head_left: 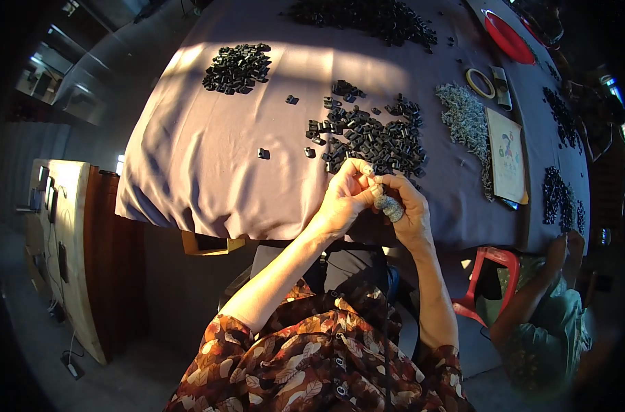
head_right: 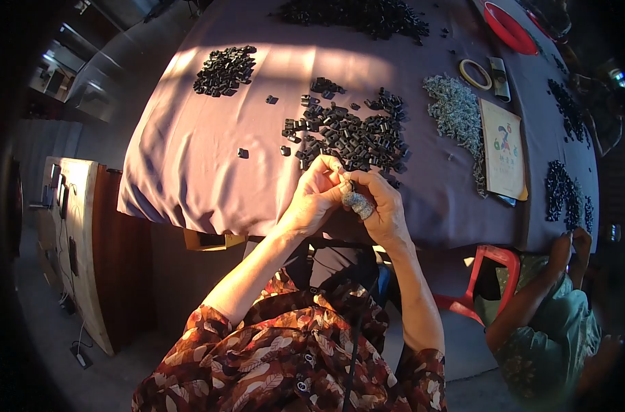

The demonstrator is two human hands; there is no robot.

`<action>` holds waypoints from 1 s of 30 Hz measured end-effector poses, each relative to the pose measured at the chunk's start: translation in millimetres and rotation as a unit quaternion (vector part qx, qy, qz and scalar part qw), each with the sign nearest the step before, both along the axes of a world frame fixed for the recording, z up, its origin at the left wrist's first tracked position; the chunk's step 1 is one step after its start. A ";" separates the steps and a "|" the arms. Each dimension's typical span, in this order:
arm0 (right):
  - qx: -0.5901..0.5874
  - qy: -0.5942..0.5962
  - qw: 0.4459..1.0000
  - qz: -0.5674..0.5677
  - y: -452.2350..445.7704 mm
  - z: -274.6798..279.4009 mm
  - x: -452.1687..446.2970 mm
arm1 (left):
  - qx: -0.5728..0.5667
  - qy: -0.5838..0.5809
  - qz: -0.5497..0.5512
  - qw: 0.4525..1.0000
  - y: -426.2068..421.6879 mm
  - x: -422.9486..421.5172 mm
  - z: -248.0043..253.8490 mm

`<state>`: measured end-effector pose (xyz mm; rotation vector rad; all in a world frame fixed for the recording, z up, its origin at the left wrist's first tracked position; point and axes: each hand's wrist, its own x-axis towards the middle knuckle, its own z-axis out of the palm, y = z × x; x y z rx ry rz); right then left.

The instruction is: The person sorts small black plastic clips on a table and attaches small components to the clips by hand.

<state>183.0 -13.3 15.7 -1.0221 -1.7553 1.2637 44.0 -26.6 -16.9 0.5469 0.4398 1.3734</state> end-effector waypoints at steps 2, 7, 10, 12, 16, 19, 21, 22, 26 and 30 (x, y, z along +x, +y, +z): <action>-0.003 0.003 1.000 -0.007 -0.6 -0.9 -0.1 | -0.003 0.003 -0.005 1.000 0.4 -1.0 -0.5; -0.032 0.007 0.999 -0.020 -4.1 3.6 -1.3 | -0.016 0.012 -0.029 0.999 1.0 -2.8 1.0; 0.010 0.020 1.000 -0.021 -4.8 -4.4 -2.5 | -0.021 0.008 -0.039 0.999 1.8 -3.6 1.4; 0.001 0.017 1.000 -0.016 -4.8 0.5 -3.3 | -0.024 0.002 -0.041 0.999 1.6 -4.2 2.4; 0.002 0.005 1.000 0.004 -0.8 1.6 -1.0 | -0.031 -0.013 -0.040 0.999 1.3 -4.9 5.3; 0.058 0.001 0.998 0.012 1.8 2.4 -5.1 | -0.036 -0.031 -0.042 0.998 1.1 -6.7 5.6; 0.050 0.015 0.999 0.010 0.5 4.7 -8.5 | -0.037 -0.036 -0.041 0.998 0.9 -7.2 5.6; 0.045 0.023 0.999 0.008 -0.3 5.3 -9.2 | -0.036 -0.034 -0.040 0.998 0.8 -6.8 5.0; 0.050 0.020 0.998 -0.012 -3.4 -1.0 -7.8 | -0.037 -0.021 -0.047 0.998 0.6 -6.6 2.2; 0.036 0.032 0.999 -0.016 -4.2 -2.0 -7.6 | -0.037 -0.020 -0.049 0.998 0.8 -6.2 3.2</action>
